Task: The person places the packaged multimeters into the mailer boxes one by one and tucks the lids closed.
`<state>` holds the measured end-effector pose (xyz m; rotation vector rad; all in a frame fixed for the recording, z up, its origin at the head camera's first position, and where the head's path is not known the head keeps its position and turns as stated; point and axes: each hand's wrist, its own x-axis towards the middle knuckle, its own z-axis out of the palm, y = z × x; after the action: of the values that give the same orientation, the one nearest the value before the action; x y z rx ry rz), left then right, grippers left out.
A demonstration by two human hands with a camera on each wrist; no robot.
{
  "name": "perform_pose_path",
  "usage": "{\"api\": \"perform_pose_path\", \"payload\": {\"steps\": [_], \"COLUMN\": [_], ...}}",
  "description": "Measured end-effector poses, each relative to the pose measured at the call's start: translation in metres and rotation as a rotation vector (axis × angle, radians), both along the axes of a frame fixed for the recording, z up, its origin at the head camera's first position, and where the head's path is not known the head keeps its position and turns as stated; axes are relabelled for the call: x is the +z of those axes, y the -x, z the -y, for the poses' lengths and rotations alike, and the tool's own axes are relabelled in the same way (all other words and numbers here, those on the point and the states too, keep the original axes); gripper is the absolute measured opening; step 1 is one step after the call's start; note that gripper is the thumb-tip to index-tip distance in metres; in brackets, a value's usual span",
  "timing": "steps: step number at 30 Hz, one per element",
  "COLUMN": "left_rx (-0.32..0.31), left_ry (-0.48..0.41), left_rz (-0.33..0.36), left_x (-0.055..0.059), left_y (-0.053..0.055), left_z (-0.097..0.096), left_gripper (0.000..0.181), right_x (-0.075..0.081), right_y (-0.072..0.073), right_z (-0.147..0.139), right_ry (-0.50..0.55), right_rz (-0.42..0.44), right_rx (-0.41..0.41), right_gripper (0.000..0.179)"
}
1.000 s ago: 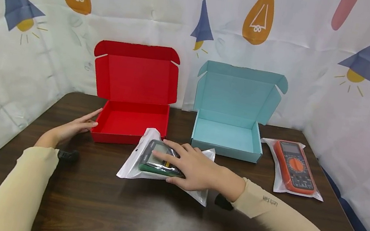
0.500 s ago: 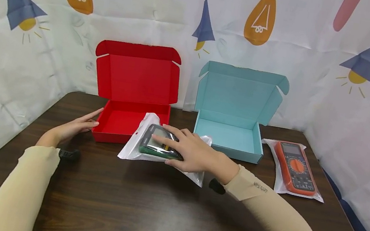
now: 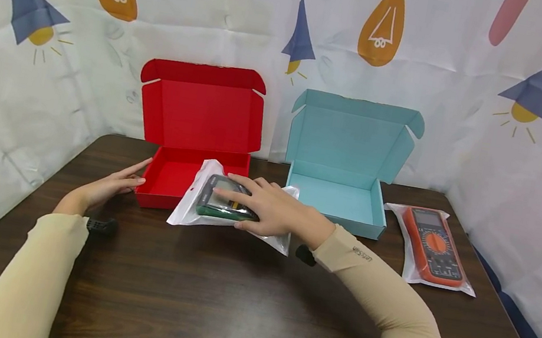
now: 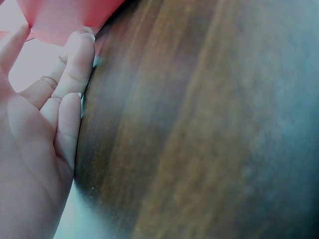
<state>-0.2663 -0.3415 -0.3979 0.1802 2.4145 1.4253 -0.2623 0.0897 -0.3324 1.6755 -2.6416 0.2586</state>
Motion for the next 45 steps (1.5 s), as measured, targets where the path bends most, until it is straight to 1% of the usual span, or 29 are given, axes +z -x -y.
{"api": "perform_pose_path", "payload": {"steps": [4, 12, 18, 26, 33, 36, 42, 45], "left_rx": [0.004, 0.007, 0.008, 0.012, 0.025, 0.02, 0.021, 0.019], "left_ry": [-0.007, -0.005, -0.011, -0.011, -0.013, -0.009, -0.026, -0.033], "left_rz": [0.01, 0.015, 0.013, 0.01, 0.027, 0.027, 0.025, 0.013], "left_x": [-0.001, 0.0, 0.0, -0.001, -0.001, 0.0, -0.001, -0.002], "left_y": [0.001, 0.001, 0.001, 0.002, 0.002, 0.002, 0.001, 0.0], "left_z": [-0.001, -0.001, -0.001, -0.002, -0.002, -0.002, -0.001, -0.002], "left_gripper": [0.081, 0.08, 0.08, 0.081, 0.08, 0.081, 0.081, 0.081], "right_x": [0.001, 0.005, 0.006, 0.005, 0.008, 0.008, 0.008, 0.006], "right_y": [0.006, 0.016, 0.024, 0.032, 0.04, 0.044, 0.05, 0.054], "right_z": [0.007, 0.019, 0.027, 0.036, 0.045, 0.048, 0.055, 0.057], "right_ry": [-0.004, -0.031, -0.051, -0.077, -0.098, -0.109, -0.126, -0.131], "right_rz": [0.029, 0.007, 0.023, 0.042, 0.024, 0.016, 0.027, 0.028], "right_rx": [0.015, 0.041, 0.04, 0.029, 0.015, 0.012, -0.019, -0.041], "right_gripper": [0.08, 0.077, 0.079, 0.08, 0.08, 0.079, 0.079, 0.08]}}
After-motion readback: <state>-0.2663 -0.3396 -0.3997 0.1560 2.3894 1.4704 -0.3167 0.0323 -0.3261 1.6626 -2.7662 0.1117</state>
